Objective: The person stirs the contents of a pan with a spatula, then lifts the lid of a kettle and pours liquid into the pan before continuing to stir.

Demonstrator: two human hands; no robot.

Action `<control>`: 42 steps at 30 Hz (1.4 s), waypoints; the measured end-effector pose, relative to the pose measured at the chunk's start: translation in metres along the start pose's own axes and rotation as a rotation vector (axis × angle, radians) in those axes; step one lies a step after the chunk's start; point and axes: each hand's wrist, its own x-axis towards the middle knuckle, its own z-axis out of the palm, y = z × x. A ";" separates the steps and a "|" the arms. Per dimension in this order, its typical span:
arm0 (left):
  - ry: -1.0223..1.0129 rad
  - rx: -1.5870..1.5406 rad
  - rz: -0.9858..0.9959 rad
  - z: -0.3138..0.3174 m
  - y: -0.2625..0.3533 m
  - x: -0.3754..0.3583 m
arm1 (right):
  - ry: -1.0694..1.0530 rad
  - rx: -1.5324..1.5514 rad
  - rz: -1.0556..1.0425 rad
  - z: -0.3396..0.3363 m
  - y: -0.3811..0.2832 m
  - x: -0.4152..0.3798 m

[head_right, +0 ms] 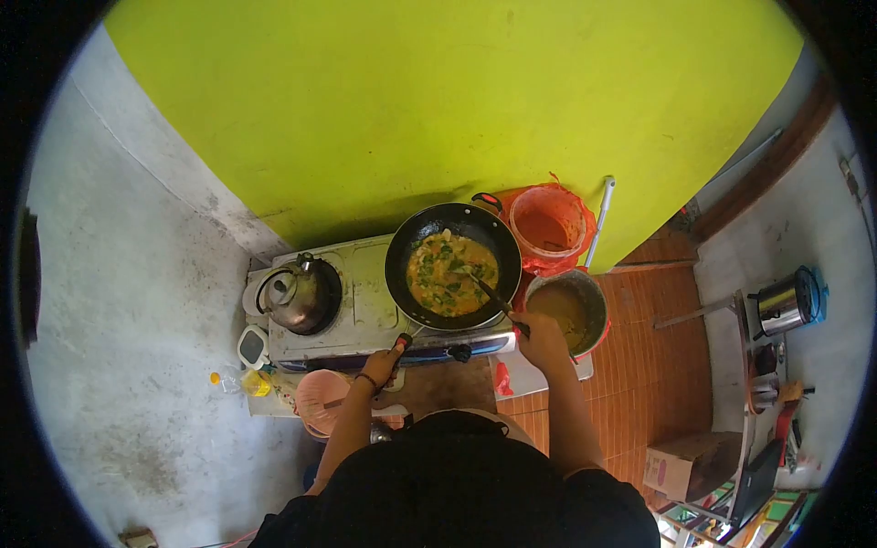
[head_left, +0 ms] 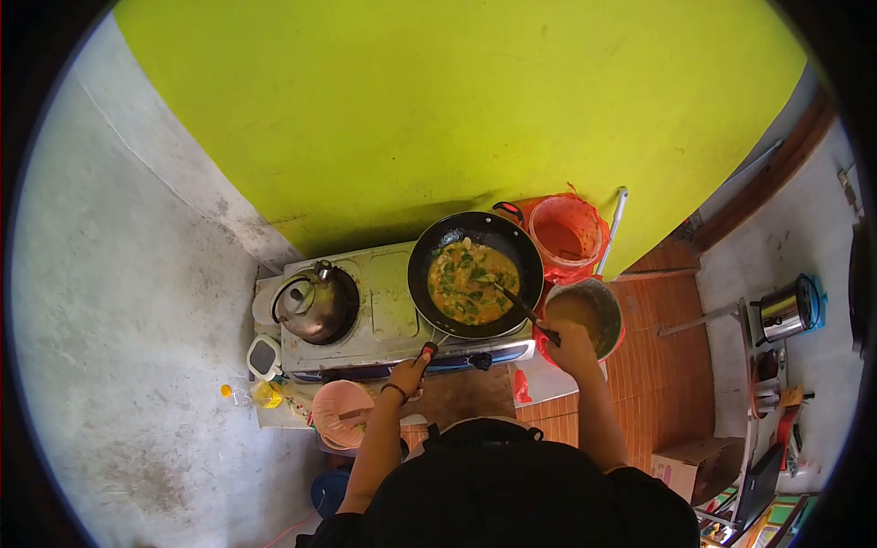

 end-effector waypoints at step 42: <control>0.044 0.057 0.004 0.002 0.006 -0.006 | -0.052 0.023 -0.091 0.039 -0.003 0.005</control>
